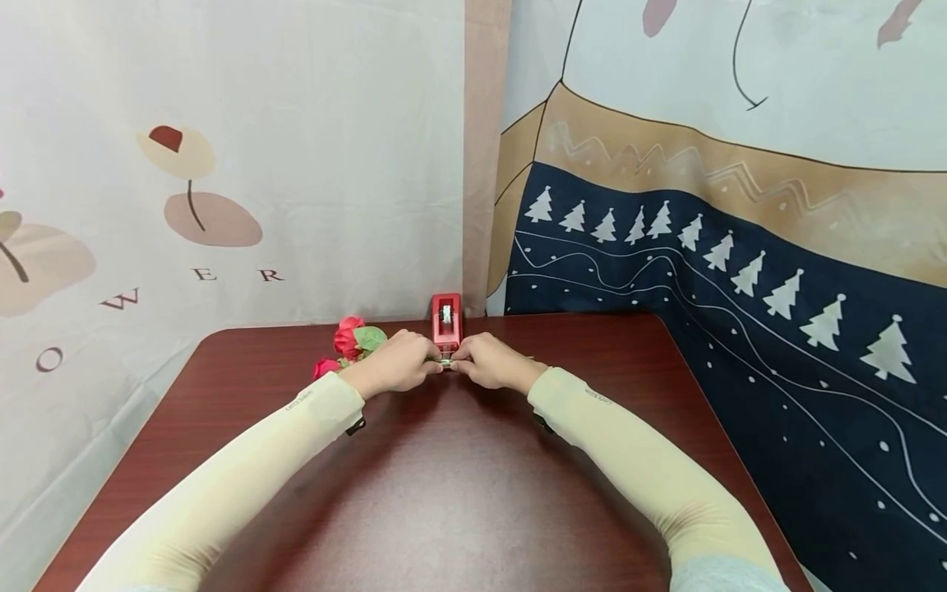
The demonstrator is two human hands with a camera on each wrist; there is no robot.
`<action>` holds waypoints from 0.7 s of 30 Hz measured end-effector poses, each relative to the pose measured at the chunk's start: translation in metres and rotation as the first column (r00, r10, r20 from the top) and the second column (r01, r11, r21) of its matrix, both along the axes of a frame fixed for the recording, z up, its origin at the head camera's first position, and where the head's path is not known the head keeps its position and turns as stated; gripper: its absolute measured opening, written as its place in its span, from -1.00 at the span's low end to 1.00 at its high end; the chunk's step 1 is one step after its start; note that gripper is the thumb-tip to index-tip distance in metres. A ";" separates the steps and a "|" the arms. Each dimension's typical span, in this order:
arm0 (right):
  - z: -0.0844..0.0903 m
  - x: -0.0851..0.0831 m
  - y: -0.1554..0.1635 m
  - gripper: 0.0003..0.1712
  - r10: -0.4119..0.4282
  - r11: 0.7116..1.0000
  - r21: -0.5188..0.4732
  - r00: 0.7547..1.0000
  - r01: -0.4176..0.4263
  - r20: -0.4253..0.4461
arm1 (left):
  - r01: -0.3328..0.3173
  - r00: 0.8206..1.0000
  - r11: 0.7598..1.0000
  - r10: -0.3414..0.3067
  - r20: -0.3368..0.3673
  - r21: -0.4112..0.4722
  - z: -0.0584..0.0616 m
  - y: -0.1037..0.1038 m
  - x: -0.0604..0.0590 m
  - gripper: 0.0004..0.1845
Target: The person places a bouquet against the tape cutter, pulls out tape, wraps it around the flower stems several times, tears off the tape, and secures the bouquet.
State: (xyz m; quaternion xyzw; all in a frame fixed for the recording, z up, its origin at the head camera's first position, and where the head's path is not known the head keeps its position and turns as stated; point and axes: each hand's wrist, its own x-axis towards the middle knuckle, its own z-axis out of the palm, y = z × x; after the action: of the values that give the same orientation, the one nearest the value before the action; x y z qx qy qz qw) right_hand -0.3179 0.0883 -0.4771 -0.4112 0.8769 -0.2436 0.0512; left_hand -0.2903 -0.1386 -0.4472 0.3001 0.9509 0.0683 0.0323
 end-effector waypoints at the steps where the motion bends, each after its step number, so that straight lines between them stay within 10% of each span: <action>1: 0.000 0.000 0.000 -0.79 -0.003 1.000 0.003 1.000 0.003 -0.001 | 0.003 1.000 1.000 -0.003 -0.003 -0.007 0.000 0.000 0.001 -0.82; 21: 0.006 0.009 0.003 -0.77 0.010 0.998 0.052 0.994 -0.016 0.112 | 0.076 0.996 0.997 -0.074 0.057 -0.029 0.001 0.001 0.015 -0.82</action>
State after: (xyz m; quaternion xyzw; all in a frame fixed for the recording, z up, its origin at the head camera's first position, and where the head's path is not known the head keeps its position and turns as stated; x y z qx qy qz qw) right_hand -0.3088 0.0911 -0.4713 -0.4011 0.8762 -0.2425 0.1128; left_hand -0.2753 -0.1378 -0.4459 0.3331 0.9386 0.0605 0.0660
